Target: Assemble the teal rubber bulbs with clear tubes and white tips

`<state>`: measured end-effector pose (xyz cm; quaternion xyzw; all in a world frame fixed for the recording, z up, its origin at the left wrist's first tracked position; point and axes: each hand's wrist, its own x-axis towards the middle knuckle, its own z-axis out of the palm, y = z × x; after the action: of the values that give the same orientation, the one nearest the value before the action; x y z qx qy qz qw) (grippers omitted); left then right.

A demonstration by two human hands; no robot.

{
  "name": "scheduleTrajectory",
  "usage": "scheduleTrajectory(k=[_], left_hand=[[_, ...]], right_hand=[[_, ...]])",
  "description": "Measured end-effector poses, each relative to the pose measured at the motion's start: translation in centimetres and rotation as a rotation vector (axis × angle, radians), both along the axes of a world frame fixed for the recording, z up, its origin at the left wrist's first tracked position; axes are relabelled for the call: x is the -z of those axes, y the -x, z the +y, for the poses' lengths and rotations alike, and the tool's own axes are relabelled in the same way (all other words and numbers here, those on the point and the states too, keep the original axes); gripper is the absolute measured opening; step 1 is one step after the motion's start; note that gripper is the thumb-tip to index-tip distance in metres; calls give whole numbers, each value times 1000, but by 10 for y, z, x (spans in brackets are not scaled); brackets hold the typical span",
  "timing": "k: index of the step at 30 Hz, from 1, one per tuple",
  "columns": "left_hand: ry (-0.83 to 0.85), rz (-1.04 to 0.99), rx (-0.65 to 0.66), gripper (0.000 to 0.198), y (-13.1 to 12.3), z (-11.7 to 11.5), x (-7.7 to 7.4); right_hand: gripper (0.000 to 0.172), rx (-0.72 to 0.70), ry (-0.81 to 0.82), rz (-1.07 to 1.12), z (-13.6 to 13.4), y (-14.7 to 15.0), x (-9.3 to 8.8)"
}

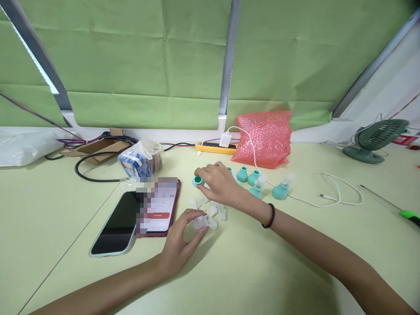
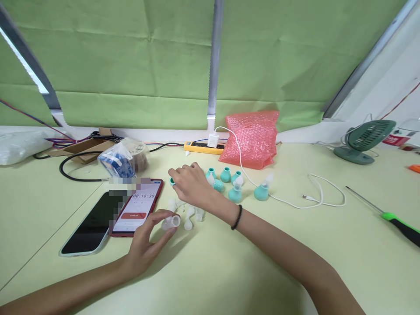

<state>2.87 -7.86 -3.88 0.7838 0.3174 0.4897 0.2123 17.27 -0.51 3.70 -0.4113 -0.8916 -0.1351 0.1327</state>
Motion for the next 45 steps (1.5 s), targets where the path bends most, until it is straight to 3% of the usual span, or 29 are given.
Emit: scheduleTrajectory(k=[3, 6, 10, 15, 19, 23, 31, 39, 45], left_hand=[[-62, -19, 4, 26, 2, 0, 2], [-134, 11, -44, 25, 4, 0, 2], [-134, 23, 14, 29, 4, 0, 2], [-66, -7, 31, 25, 0, 1, 0], [0, -56, 80, 27, -3, -3, 0], [60, -117, 135, 27, -4, -7, 1], [24, -115, 59, 33, -3, -12, 7], [-120, -79, 173, 22, -6, -8, 4], [123, -88, 184, 16, -7, -5, 7]], right_hand=[[16, -110, -8, 239, -26, -15, -8], [12, -249, -57, 466, -49, -33, -4], [15, -291, -73, 561, -71, -48, 17], [24, -269, 126, 610, -91, -49, 50], [31, -256, 288, 674, -93, -47, 70], [30, -261, 381, 667, -91, -48, 77], [30, -270, 173, 747, -85, -51, 75], [19, -224, 175, 725, -85, -50, 79], [18, -209, 130, 700, -84, -51, 89]])
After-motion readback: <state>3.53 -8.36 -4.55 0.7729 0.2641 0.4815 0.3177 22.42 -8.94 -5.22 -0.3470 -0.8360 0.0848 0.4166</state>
